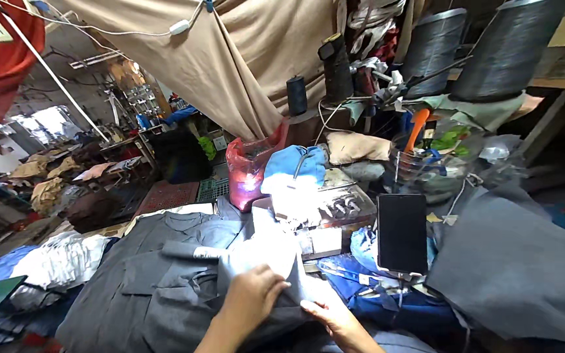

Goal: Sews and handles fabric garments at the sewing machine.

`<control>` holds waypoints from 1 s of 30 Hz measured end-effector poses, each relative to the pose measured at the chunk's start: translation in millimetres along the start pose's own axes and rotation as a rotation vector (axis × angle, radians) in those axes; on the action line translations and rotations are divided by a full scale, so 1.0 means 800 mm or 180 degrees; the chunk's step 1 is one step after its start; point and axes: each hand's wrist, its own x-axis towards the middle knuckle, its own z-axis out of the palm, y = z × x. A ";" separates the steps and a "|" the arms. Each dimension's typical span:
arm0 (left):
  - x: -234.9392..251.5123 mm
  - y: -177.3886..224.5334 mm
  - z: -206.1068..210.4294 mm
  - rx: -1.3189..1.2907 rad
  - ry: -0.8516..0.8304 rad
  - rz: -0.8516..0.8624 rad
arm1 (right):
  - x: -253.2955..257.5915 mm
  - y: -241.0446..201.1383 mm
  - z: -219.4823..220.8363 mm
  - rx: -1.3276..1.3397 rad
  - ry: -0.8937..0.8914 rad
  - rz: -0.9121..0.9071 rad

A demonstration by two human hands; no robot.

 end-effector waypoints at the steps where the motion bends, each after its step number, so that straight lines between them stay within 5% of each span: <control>1: -0.007 0.010 0.011 0.0084 -0.0026 0.0087 | -0.002 0.001 -0.002 -0.0042 0.0008 0.0015; 7: -0.042 0.006 0.072 0.0275 0.0120 0.0220 | -0.002 0.009 -0.010 -0.0183 0.0019 -0.0070; 19: 0.052 0.005 0.087 0.0487 -0.0003 -0.0942 | 0.070 -0.059 0.010 -0.0558 0.0392 -0.0353; 26: 0.067 0.000 0.106 0.0630 0.0333 -0.0934 | 0.063 -0.038 0.002 -0.0579 0.0393 -0.0354; 30: 0.114 -0.004 0.089 0.0240 -0.0740 -0.1755 | 0.075 -0.050 0.004 -0.0748 0.0566 -0.0363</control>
